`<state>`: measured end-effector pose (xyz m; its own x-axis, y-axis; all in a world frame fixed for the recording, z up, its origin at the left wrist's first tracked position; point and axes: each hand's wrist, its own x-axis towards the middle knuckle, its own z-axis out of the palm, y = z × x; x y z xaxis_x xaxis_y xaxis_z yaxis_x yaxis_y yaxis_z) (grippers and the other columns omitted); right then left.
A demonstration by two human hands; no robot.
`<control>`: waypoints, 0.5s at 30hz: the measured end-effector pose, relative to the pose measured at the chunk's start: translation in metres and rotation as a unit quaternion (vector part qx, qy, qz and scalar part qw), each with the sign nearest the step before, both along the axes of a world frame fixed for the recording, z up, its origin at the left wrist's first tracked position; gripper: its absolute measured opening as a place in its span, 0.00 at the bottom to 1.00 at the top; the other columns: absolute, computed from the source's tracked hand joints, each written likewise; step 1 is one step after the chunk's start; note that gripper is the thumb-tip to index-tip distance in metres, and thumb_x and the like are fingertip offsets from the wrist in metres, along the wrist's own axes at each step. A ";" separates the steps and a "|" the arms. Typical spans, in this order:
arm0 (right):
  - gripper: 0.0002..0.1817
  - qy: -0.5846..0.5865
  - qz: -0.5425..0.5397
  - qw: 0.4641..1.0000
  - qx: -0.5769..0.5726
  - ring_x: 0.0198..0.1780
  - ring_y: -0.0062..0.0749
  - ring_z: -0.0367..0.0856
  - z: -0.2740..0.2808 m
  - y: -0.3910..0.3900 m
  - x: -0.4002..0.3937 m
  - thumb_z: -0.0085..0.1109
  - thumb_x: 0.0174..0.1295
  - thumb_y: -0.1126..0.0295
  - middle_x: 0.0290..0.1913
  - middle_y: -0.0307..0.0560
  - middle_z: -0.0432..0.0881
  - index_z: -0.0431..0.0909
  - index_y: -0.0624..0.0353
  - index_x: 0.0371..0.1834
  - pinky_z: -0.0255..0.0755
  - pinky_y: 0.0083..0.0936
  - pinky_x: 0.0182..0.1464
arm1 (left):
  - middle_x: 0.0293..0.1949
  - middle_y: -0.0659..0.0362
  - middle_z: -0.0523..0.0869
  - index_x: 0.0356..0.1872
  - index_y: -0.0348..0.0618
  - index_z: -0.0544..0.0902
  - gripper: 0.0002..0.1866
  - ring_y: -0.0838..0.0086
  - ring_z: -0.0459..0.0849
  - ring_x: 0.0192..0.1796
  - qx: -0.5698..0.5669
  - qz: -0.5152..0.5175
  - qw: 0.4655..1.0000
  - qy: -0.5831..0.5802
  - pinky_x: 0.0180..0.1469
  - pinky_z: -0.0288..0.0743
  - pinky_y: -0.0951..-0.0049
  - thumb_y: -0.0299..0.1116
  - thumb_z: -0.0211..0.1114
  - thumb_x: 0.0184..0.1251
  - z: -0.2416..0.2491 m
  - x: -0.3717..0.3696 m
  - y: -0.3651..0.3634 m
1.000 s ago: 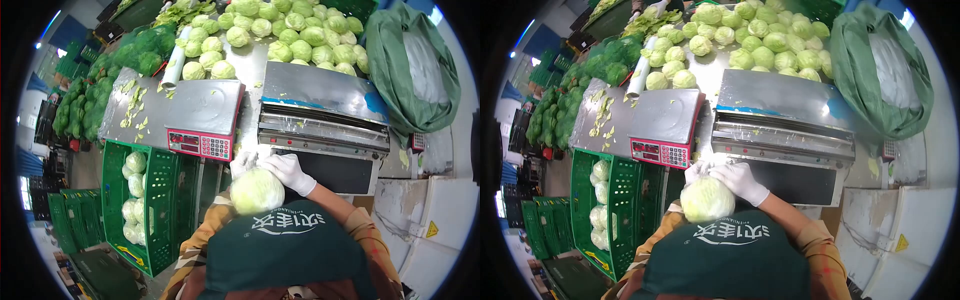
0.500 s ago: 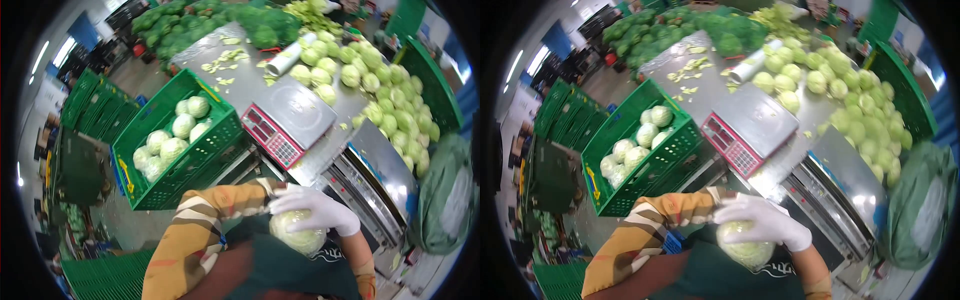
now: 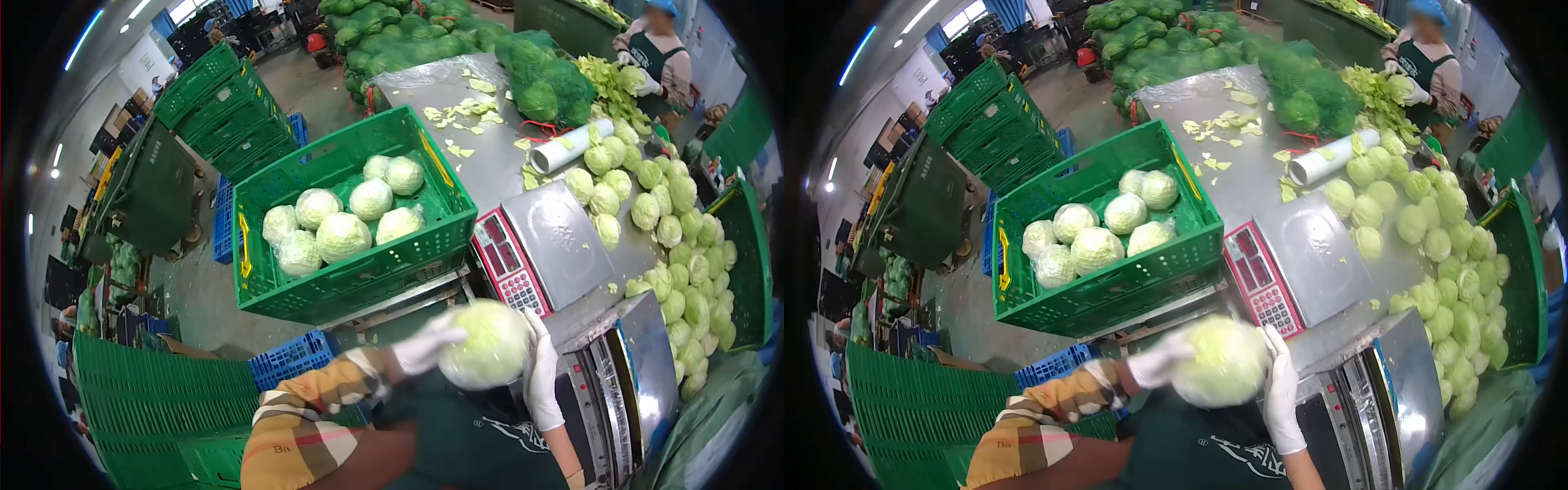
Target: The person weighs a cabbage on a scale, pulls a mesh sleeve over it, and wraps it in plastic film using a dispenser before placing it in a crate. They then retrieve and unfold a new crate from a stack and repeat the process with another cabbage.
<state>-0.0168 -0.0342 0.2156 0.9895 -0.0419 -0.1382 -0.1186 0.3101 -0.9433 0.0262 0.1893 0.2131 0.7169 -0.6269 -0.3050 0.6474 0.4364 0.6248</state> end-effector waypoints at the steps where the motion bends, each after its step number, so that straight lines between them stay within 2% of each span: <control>1: 0.32 -0.036 -0.006 0.998 -0.052 0.69 0.38 0.69 -0.002 0.002 0.004 0.37 0.79 0.51 0.68 0.57 0.72 0.60 0.69 0.73 0.61 0.32 0.71 | 0.66 0.54 0.71 0.72 0.41 0.60 0.42 0.65 0.70 0.68 -0.034 0.029 0.999 -0.024 0.70 0.65 0.60 0.41 0.72 0.60 0.024 0.021 0.018; 2: 0.30 -0.026 -0.007 0.997 -0.077 0.67 0.37 0.72 0.001 0.003 0.007 0.39 0.78 0.53 0.66 0.57 0.74 0.63 0.69 0.71 0.65 0.31 0.68 | 0.67 0.53 0.72 0.72 0.41 0.62 0.45 0.65 0.73 0.68 0.042 0.092 0.991 -0.090 0.70 0.67 0.59 0.48 0.72 0.57 0.025 0.043 0.040; 3: 0.28 -0.017 -0.008 0.995 -0.102 0.65 0.36 0.75 0.004 0.003 0.007 0.40 0.78 0.55 0.63 0.56 0.77 0.66 0.68 0.70 0.68 0.30 0.65 | 0.66 0.53 0.74 0.72 0.40 0.62 0.45 0.65 0.74 0.67 0.048 0.131 0.980 -0.139 0.68 0.69 0.60 0.48 0.72 0.57 0.033 0.069 0.062; 4: 0.28 -0.019 -0.006 0.995 -0.102 0.65 0.36 0.75 -0.001 0.001 0.006 0.40 0.78 0.55 0.63 0.56 0.77 0.66 0.68 0.70 0.68 0.30 0.65 | 0.64 0.55 0.75 0.71 0.40 0.63 0.41 0.68 0.73 0.66 0.093 0.212 0.957 -0.177 0.68 0.68 0.62 0.41 0.73 0.58 0.037 0.093 0.087; 5: 0.25 0.030 -0.009 0.992 -0.123 0.62 0.35 0.77 -0.007 -0.004 0.002 0.42 0.77 0.59 0.61 0.55 0.79 0.69 0.67 0.67 0.70 0.29 0.62 | 0.63 0.55 0.76 0.70 0.40 0.64 0.40 0.68 0.75 0.64 0.150 0.244 0.924 -0.253 0.67 0.70 0.64 0.38 0.73 0.58 0.033 0.123 0.116; 6: 0.22 0.078 -0.014 0.986 -0.144 0.59 0.33 0.80 -0.012 -0.006 -0.002 0.44 0.77 0.62 0.58 0.54 0.81 0.73 0.67 0.65 0.73 0.27 0.59 | 0.62 0.53 0.75 0.68 0.40 0.65 0.39 0.67 0.76 0.63 0.223 0.334 0.869 -0.290 0.65 0.71 0.66 0.35 0.76 0.56 0.031 0.147 0.136; 8: 0.21 0.102 -0.017 0.985 -0.137 0.57 0.32 0.81 -0.018 -0.001 -0.007 0.44 0.76 0.64 0.56 0.53 0.82 0.74 0.66 0.63 0.73 0.25 0.57 | 0.59 0.54 0.76 0.67 0.39 0.65 0.43 0.66 0.76 0.61 0.368 0.419 0.747 -0.363 0.64 0.72 0.66 0.34 0.80 0.50 0.016 0.201 0.181; 9: 0.19 0.130 -0.019 0.983 -0.130 0.55 0.31 0.82 -0.020 0.001 -0.009 0.45 0.76 0.66 0.55 0.52 0.83 0.76 0.65 0.61 0.73 0.24 0.56 | 0.60 0.51 0.74 0.67 0.39 0.64 0.46 0.64 0.75 0.62 0.446 0.441 0.670 -0.398 0.64 0.71 0.65 0.37 0.81 0.48 0.011 0.223 0.195; 11: 0.18 0.137 -0.015 0.983 -0.119 0.54 0.30 0.82 -0.027 0.008 -0.009 0.46 0.76 0.67 0.53 0.51 0.84 0.77 0.65 0.60 0.73 0.23 0.55 | 0.62 0.48 0.71 0.68 0.40 0.64 0.50 0.60 0.72 0.65 0.520 0.473 0.569 -0.426 0.68 0.67 0.62 0.38 0.83 0.43 -0.021 0.267 0.229; 12: 0.17 0.152 -0.006 0.982 -0.111 0.52 0.28 0.83 -0.030 0.012 -0.009 0.46 0.75 0.68 0.51 0.51 0.85 0.78 0.65 0.58 0.73 0.21 0.54 | 0.62 0.48 0.71 0.68 0.40 0.64 0.50 0.60 0.72 0.65 0.518 0.473 0.569 -0.430 0.68 0.67 0.62 0.38 0.83 0.43 -0.030 0.280 0.236; 14: 0.18 0.167 0.011 0.979 -0.118 0.53 0.29 0.82 -0.031 0.016 -0.006 0.46 0.76 0.66 0.52 0.51 0.85 0.77 0.66 0.59 0.74 0.23 0.53 | 0.63 0.47 0.69 0.69 0.42 0.64 0.50 0.57 0.70 0.67 0.597 0.480 0.416 -0.491 0.70 0.64 0.61 0.37 0.82 0.42 -0.050 0.298 0.245; 15: 0.20 0.186 0.032 0.974 -0.126 0.53 0.30 0.82 -0.031 0.019 -0.004 0.45 0.77 0.63 0.52 0.51 0.84 0.76 0.67 0.60 0.75 0.24 0.52 | 0.62 0.46 0.68 0.69 0.42 0.64 0.53 0.52 0.68 0.67 0.593 0.495 0.428 -0.468 0.72 0.62 0.58 0.38 0.83 0.37 -0.071 0.306 0.248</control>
<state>-0.0206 -0.0153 0.1846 0.8743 -0.0609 -0.4816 -0.4789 0.0548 -0.8762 0.3319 0.4372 0.1423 0.6077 0.3244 0.7249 -0.2654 -0.7773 0.5704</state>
